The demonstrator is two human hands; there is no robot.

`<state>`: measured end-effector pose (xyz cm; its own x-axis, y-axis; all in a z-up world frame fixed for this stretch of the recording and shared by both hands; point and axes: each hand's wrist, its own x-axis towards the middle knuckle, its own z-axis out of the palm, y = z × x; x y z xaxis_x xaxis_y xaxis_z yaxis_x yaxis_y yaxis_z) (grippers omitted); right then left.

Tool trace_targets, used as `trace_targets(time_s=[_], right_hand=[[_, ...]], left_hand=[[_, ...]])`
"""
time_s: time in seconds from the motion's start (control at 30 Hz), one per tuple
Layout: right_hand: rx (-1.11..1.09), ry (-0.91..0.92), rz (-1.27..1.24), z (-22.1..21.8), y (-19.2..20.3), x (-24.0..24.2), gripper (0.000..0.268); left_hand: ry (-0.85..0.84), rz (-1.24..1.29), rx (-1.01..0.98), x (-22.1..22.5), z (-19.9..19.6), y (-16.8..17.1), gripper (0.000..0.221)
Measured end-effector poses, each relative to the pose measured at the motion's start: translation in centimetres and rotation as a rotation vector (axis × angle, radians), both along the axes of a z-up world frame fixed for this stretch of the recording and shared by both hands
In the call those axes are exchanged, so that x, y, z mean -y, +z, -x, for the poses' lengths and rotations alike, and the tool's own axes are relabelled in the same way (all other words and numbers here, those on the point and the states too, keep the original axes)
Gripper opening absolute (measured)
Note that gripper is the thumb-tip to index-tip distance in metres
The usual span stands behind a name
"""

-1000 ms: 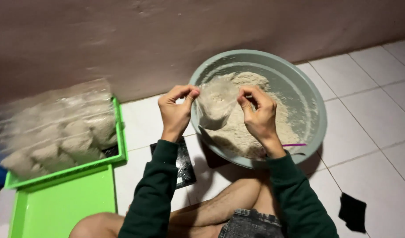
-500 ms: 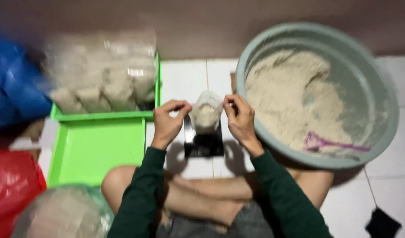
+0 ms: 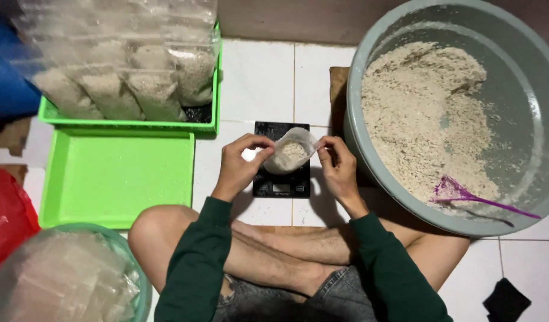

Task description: Scooping granular food product into small plastic bags and weighing them on a digital scale for packaging.

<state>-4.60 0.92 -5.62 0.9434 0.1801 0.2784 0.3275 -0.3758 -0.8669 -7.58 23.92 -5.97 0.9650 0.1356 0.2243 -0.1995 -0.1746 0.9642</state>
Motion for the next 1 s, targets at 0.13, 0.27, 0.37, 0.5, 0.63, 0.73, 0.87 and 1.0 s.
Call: trace_targets(time_s=[0.13,0.27,0.37,0.5,0.63,0.73,0.87,1.0], right_hand=[[-0.111,0.037,-0.073,-0.3,-0.9,0.6,0.007],[-0.253,0.088,-0.108,0.8,-4.3,1.1,0.028],[-0.321,0.158,-0.105,0.6,-7.9,1.2,0.048],[-0.386,0.185,-0.138,0.1,-8.7,1.1,0.064],[-0.368,0.173,-0.128,-0.5,-8.5,1.2,0.058],[-0.361,0.161,-0.044,-0.5,-9.9,1.7,0.064],[-0.352,0.15,-0.027,-0.5,-11.1,2.1,0.065],[-0.358,0.142,0.041,-0.4,-11.6,2.2,0.076]], left_hand=[[-0.132,0.014,-0.13,-0.5,-0.4,1.4,0.053],[-0.37,-0.586,-0.456,-0.6,-1.1,-2.0,0.101],[-0.381,-0.756,-0.433,0.0,-1.7,-3.1,0.077],[-0.382,-0.714,-0.41,0.5,-1.6,-2.9,0.059],[-0.377,-0.732,-0.416,0.3,-1.9,-3.8,0.066],[-0.371,-0.785,-0.368,0.5,-1.9,-3.5,0.056],[-0.346,-0.831,-0.352,1.1,-2.1,-3.8,0.062],[-0.337,-0.77,-0.403,1.0,-2.1,-4.2,0.071]])
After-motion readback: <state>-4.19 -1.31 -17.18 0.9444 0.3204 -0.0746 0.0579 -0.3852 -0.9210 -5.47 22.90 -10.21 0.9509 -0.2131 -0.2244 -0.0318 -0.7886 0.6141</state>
